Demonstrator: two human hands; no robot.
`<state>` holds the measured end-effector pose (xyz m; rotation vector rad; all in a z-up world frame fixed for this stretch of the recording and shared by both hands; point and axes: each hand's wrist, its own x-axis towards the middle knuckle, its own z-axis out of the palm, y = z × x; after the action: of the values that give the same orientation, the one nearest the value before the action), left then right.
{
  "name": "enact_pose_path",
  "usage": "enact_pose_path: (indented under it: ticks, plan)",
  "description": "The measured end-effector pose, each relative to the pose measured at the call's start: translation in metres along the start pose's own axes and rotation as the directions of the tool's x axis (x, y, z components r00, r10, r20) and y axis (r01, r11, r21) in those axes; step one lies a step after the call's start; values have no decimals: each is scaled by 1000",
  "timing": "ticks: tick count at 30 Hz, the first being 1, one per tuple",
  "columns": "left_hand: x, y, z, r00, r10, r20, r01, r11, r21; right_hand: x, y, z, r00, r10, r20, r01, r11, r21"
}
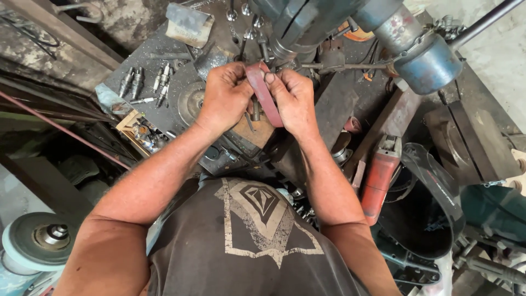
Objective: Machining and finishing metal components using a bench grinder and a drill press with abrasive strips.
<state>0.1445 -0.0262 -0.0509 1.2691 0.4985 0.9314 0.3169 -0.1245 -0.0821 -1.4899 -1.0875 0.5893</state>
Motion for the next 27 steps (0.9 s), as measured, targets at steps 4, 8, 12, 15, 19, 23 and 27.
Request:
enact_pose_path:
  ticks: [4, 8, 12, 15, 19, 23, 27]
  plan:
    - [-1, -6, -2, 999, 1, 37, -2, 999, 42, -2, 6, -1, 1000, 8, -9, -8, 1000, -15]
    - [-1, -10, -2, 1000, 9, -14, -9, 1000, 15, 1, 3, -1, 1000, -8, -5, 8, 1000, -21]
    - [1, -5, -2, 1000, 10, 13, -11, 999, 38, 1, -2, 0, 1000, 24, 5, -24, 1000, -2]
    - [-1, -3, -1, 1000, -12, 19, 12, 1000, 23, 0, 1, -1, 999, 38, 3, -38, 999, -4]
    - [-8, 4, -5, 998, -43, 49, 42, 998, 36, -11, -22, 2, 997, 65, 31, -64, 997, -53]
    - [-19, 19, -9, 995, -59, 84, 57, 998, 29, -20, -38, 6, 994, 94, 57, -91, 994, -58]
    - [-14, 12, -9, 996, -61, 69, 63, 998, -27, -19, -64, 13, 993, 111, 24, -111, 994, -24]
